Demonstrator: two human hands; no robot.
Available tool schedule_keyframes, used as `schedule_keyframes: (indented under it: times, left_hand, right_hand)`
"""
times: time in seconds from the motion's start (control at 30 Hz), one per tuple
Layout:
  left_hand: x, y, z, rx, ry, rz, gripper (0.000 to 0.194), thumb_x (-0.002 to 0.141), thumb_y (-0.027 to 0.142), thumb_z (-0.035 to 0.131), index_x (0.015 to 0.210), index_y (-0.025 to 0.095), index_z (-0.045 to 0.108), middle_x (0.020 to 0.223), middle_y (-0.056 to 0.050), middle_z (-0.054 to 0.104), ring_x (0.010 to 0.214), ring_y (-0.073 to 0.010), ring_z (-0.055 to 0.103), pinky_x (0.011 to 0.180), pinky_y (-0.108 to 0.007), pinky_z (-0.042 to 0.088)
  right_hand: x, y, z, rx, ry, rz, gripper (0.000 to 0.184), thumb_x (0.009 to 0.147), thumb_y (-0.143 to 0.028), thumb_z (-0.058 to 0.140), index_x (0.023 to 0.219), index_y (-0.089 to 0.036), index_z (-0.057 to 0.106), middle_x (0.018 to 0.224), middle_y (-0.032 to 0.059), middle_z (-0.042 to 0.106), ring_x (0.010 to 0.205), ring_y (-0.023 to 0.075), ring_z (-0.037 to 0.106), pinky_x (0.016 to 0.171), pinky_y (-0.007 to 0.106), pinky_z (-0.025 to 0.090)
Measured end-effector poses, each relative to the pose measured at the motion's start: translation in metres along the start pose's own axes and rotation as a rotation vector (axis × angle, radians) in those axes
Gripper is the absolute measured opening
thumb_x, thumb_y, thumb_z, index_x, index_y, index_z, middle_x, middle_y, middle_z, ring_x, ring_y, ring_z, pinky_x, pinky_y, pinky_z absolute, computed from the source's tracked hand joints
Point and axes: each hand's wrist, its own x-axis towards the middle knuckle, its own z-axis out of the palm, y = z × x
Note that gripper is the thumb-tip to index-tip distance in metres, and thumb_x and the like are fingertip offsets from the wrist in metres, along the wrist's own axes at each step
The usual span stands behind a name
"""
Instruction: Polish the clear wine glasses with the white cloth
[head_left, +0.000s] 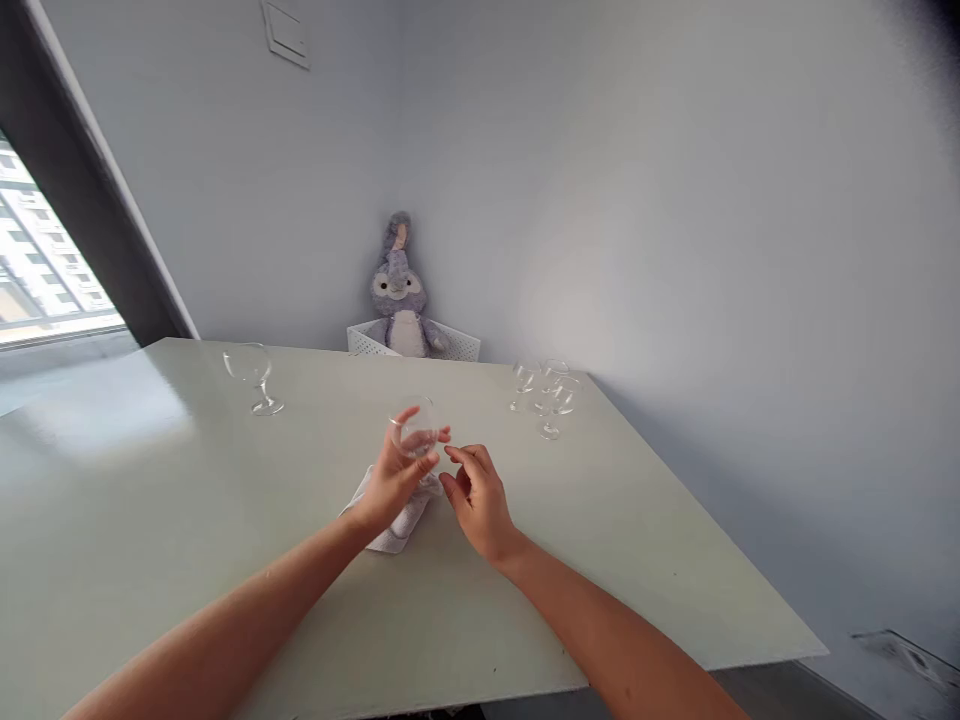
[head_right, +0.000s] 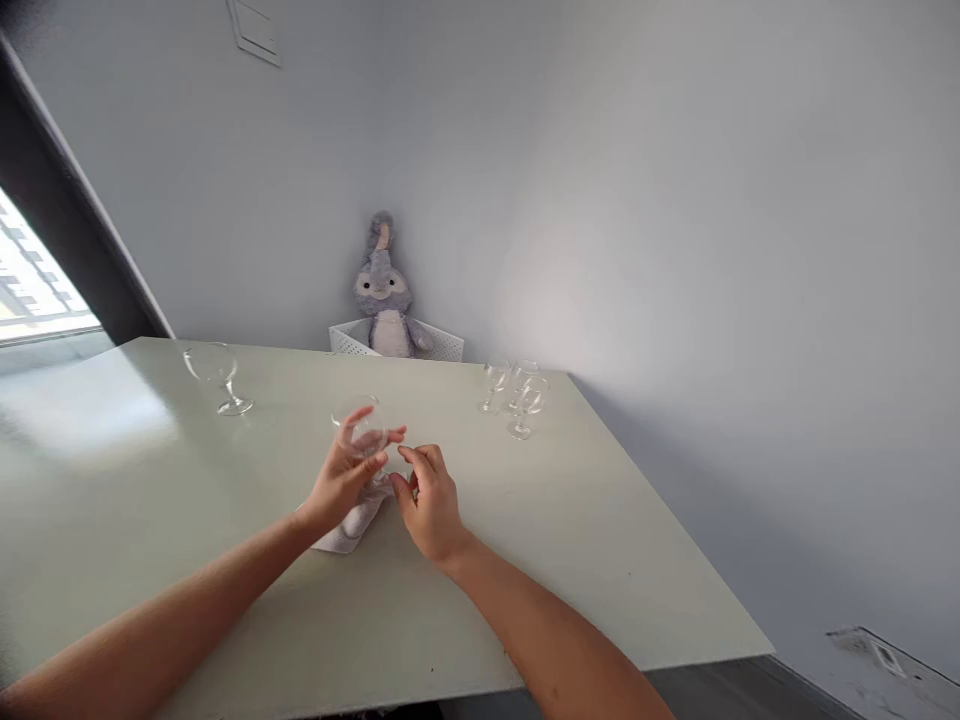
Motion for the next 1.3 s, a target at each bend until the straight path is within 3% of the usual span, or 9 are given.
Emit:
schedule_keyframes:
  times: [0.1, 0.37, 0.43, 0.57, 0.67, 0.8, 1.2, 1.3]
  left_hand:
    - [-0.011, -0.007, 0.013, -0.005, -0.12, -0.052, 0.058, 0.076, 0.028, 0.06, 0.125, 0.027, 0.027, 0.119, -0.009, 0.054, 0.122, -0.0235, 0.039, 0.093, -0.039, 0.04]
    - [-0.009, -0.017, 0.008, 0.135, -0.133, -0.087, 0.06, 0.078, 0.034, 0.056, 0.129, 0.029, 0.024, 0.131, -0.011, 0.043, 0.116, -0.0237, 0.045, 0.09, -0.039, 0.042]
    - [-0.007, -0.021, 0.004, 0.267, -0.108, -0.034, 0.064, 0.077, 0.036, 0.057, 0.131, 0.029, 0.024, 0.133, -0.01, 0.041, 0.12, -0.0243, 0.04, 0.094, -0.04, 0.039]
    - [0.001, -0.027, -0.012, 0.553, 0.055, 0.05, 0.059, 0.075, 0.04, 0.057, 0.128, 0.029, 0.031, 0.126, -0.007, 0.048, 0.121, -0.0231, 0.039, 0.101, -0.044, 0.028]
    - [0.006, -0.032, -0.023, 0.554, 0.142, -0.009, 0.049, 0.08, 0.043, 0.048, 0.124, 0.027, 0.034, 0.121, -0.007, 0.051, 0.112, -0.0211, 0.047, 0.095, -0.041, 0.036]
    - [0.008, -0.035, -0.028, 0.549, 0.138, -0.041, 0.044, 0.08, 0.044, 0.046, 0.12, 0.027, 0.038, 0.118, -0.007, 0.052, 0.107, -0.0205, 0.051, 0.086, -0.037, 0.042]
    - [0.004, -0.033, -0.024, 0.513, 0.171, -0.07, 0.037, 0.08, 0.043, 0.045, 0.113, 0.026, 0.045, 0.11, -0.005, 0.056, 0.094, -0.0174, 0.056, 0.072, -0.03, 0.047]
    - [0.006, -0.027, -0.027, 0.487, 0.214, 0.032, 0.034, 0.08, 0.041, 0.046, 0.11, 0.024, 0.047, 0.109, -0.006, 0.056, 0.098, -0.0185, 0.055, 0.077, -0.032, 0.046]
  right_hand:
    - [0.005, 0.001, -0.002, 0.064, -0.014, 0.044, 0.022, 0.085, -0.025, 0.044, 0.104, -0.02, 0.054, 0.095, 0.0063, 0.055, 0.061, 0.0102, 0.047, 0.058, 0.024, 0.043]
    - [0.001, 0.003, 0.008, 0.126, -0.129, 0.119, 0.016, 0.081, -0.025, 0.046, 0.091, -0.019, 0.057, 0.073, 0.0005, 0.058, 0.06, 0.0116, 0.049, 0.058, 0.023, 0.042]
    - [0.004, 0.015, 0.009, 0.138, -0.088, 0.157, 0.018, 0.081, -0.028, 0.046, 0.092, -0.019, 0.058, 0.077, 0.0013, 0.061, 0.062, 0.0121, 0.052, 0.06, 0.023, 0.042]
    - [0.019, 0.055, 0.0, 0.107, 0.093, 0.326, 0.023, 0.079, -0.034, 0.048, 0.093, -0.019, 0.058, 0.077, 0.0007, 0.061, 0.06, 0.0118, 0.053, 0.061, 0.024, 0.043]
    - [0.03, 0.09, -0.015, 0.036, 0.213, 0.448, 0.023, 0.076, -0.035, 0.049, 0.089, -0.019, 0.058, 0.074, -0.0001, 0.06, 0.06, 0.0124, 0.053, 0.06, 0.024, 0.043]
    - [0.037, 0.123, -0.031, -0.023, 0.318, 0.536, 0.023, 0.073, -0.037, 0.048, 0.086, -0.02, 0.057, 0.07, -0.0007, 0.058, 0.06, 0.0136, 0.053, 0.06, 0.025, 0.042]
    - [0.058, 0.159, -0.038, -0.098, 0.426, 0.633, 0.026, 0.069, -0.036, 0.046, 0.085, -0.019, 0.056, 0.075, 0.0013, 0.057, 0.051, 0.0123, 0.053, 0.051, 0.024, 0.042]
    - [0.06, 0.161, -0.041, -0.115, 0.44, 0.631, 0.025, 0.069, -0.036, 0.046, 0.083, -0.018, 0.055, 0.077, 0.0017, 0.058, 0.051, 0.0119, 0.053, 0.048, 0.023, 0.041]
